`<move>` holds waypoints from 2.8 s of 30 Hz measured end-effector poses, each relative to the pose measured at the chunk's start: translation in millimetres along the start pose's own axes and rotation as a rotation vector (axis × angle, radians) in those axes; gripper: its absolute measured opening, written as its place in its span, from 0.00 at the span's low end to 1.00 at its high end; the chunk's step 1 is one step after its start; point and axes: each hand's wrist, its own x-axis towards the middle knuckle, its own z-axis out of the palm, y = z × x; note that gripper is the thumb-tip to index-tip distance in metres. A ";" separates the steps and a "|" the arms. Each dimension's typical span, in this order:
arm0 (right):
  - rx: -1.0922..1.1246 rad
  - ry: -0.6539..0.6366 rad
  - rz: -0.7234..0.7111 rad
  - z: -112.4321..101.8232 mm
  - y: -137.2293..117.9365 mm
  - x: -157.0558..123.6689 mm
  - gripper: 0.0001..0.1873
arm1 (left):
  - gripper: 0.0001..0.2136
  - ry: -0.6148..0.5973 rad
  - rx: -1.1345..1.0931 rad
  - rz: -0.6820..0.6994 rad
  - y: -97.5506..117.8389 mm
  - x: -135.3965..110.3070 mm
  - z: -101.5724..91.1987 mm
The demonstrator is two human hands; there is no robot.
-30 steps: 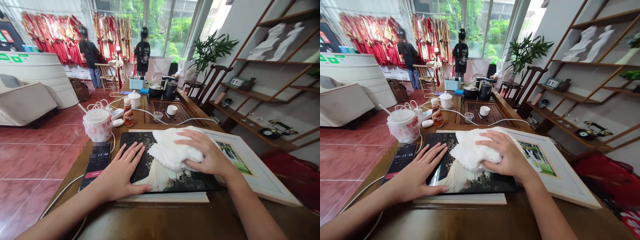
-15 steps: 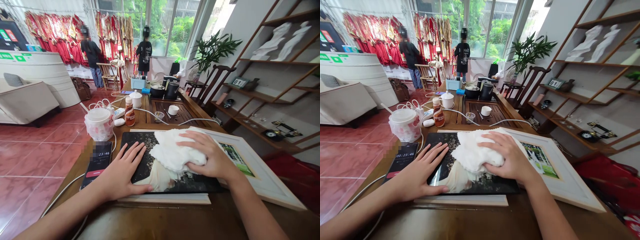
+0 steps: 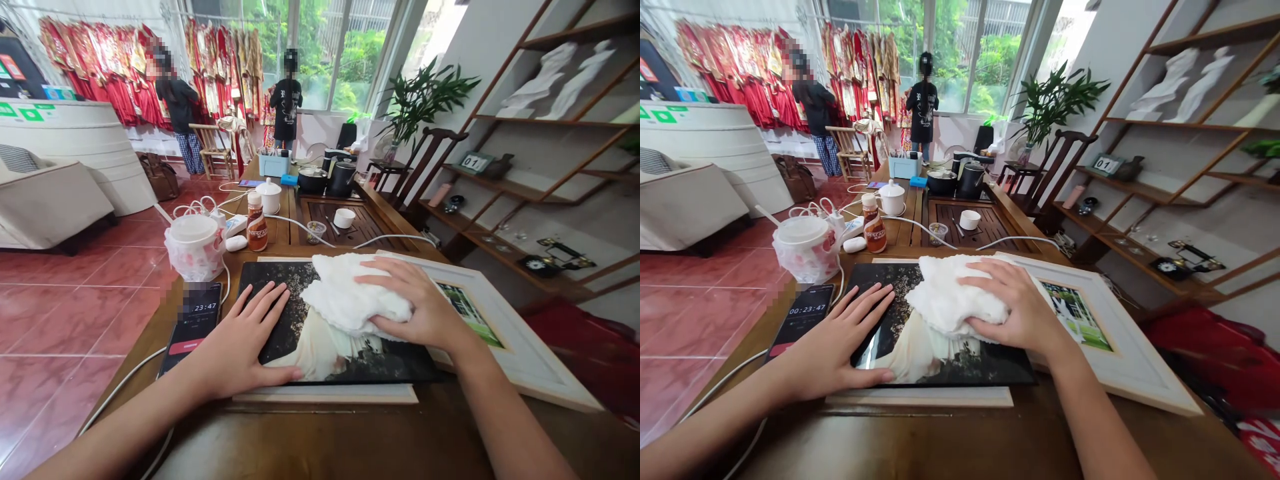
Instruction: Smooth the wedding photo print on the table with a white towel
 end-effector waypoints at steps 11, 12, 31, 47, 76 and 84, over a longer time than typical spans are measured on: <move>0.047 -0.107 -0.044 -2.3 -17.3 3.5 0.31 | 0.46 -0.035 0.009 -0.008 1.1 1.9 -0.8; 0.015 -0.082 -0.006 -3.0 -10.6 1.7 0.30 | 0.47 -0.036 0.007 -0.010 0.9 1.9 -0.7; -0.088 -0.023 0.070 0.3 -9.6 -0.9 0.26 | 0.46 -0.014 0.007 0.003 -0.3 0.6 0.7; -0.087 -0.041 0.060 1.3 -12.8 0.3 0.27 | 0.47 -0.049 0.019 -0.016 0.9 0.7 -1.0; -0.085 -0.020 0.079 1.4 -18.8 0.1 0.21 | 0.46 -0.028 0.013 -0.002 0.6 1.4 -1.3; 0.034 -0.092 -0.080 2.9 -47.0 7.2 0.26 | 0.45 -0.002 0.011 0.014 0.3 0.6 0.9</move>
